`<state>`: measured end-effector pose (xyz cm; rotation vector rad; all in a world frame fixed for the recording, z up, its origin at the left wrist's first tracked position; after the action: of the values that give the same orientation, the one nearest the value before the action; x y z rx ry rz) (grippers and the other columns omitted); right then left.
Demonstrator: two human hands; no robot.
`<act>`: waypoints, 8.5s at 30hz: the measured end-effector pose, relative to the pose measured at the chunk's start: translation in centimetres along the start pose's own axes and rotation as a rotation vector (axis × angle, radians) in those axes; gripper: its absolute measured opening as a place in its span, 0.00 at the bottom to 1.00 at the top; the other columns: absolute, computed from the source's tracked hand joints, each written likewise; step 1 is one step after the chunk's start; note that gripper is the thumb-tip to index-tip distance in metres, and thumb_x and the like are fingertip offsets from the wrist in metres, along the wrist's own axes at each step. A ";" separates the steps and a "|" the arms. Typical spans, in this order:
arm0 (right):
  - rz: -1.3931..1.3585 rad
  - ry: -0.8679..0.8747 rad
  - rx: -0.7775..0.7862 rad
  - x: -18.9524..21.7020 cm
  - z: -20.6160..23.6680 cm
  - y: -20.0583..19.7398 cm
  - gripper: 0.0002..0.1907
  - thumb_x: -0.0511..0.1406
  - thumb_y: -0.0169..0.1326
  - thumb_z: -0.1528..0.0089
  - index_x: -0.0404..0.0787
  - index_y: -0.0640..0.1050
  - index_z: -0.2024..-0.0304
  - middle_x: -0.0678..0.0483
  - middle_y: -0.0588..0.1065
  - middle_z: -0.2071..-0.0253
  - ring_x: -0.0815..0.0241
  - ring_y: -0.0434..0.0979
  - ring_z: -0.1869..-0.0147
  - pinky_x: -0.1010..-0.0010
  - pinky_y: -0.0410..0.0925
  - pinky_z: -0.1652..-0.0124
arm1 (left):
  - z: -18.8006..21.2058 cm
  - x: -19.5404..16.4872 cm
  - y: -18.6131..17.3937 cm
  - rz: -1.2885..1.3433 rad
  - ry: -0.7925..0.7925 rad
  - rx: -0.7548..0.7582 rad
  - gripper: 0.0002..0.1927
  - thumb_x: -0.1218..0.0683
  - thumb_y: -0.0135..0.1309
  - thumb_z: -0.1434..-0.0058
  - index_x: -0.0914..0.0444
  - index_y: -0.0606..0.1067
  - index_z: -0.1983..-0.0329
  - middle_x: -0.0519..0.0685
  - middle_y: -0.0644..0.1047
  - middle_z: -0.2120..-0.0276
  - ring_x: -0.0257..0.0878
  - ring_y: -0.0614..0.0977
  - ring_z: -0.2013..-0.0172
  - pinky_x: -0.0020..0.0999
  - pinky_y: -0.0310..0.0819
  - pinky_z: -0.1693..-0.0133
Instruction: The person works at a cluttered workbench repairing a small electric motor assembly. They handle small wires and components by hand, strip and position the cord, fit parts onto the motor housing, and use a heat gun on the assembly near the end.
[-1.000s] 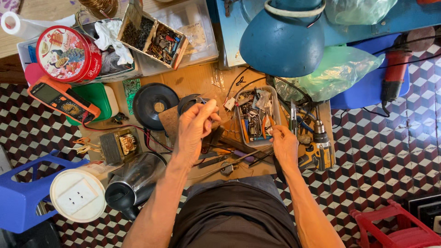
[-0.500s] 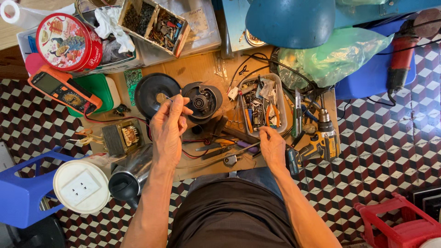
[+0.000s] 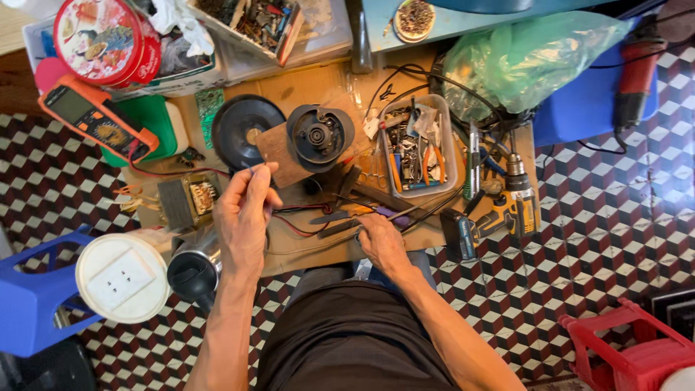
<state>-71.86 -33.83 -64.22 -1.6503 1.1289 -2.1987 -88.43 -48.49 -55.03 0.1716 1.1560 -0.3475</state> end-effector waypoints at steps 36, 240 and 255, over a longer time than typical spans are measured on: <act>-0.179 0.367 -0.218 -20.3 -6.1 -26.1 0.20 0.32 0.50 0.37 0.40 0.75 0.42 0.44 0.76 0.57 0.42 0.78 0.54 0.55 0.70 0.53 | 4.9 0.2 33.2 -0.184 -0.124 0.180 0.16 0.49 0.53 0.32 0.64 0.81 0.50 0.39 0.71 0.79 0.23 0.63 0.81 0.20 0.53 0.78; 0.036 0.083 -0.089 -9.1 -13.6 -21.9 0.21 0.36 0.53 0.34 0.37 0.73 0.39 0.44 0.74 0.55 0.49 0.76 0.55 0.62 0.69 0.56 | -11.9 2.2 30.9 0.068 0.041 0.440 0.12 0.54 0.59 0.35 0.68 0.80 0.57 0.47 0.84 0.69 0.26 0.80 0.68 0.22 0.75 0.64; 0.210 -0.004 -0.241 -8.4 -13.2 -22.8 0.26 0.32 0.60 0.41 0.38 0.73 0.40 0.45 0.69 0.60 0.46 0.73 0.56 0.57 0.67 0.56 | -11.8 4.0 31.7 0.172 0.001 0.511 0.10 0.55 0.55 0.31 0.67 0.78 0.55 0.41 0.80 0.70 0.23 0.71 0.73 0.20 0.63 0.71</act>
<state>-73.65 -7.17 -56.97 -1.5361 1.5408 -1.9936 -85.94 -16.01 -64.82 0.7138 1.0266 -0.4850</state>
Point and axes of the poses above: each hand's wrist, its own z-axis away from the middle knuckle, its own y-axis out of the palm, x = y × z, the point moved 4 cm from there along -z, towards the middle knuckle
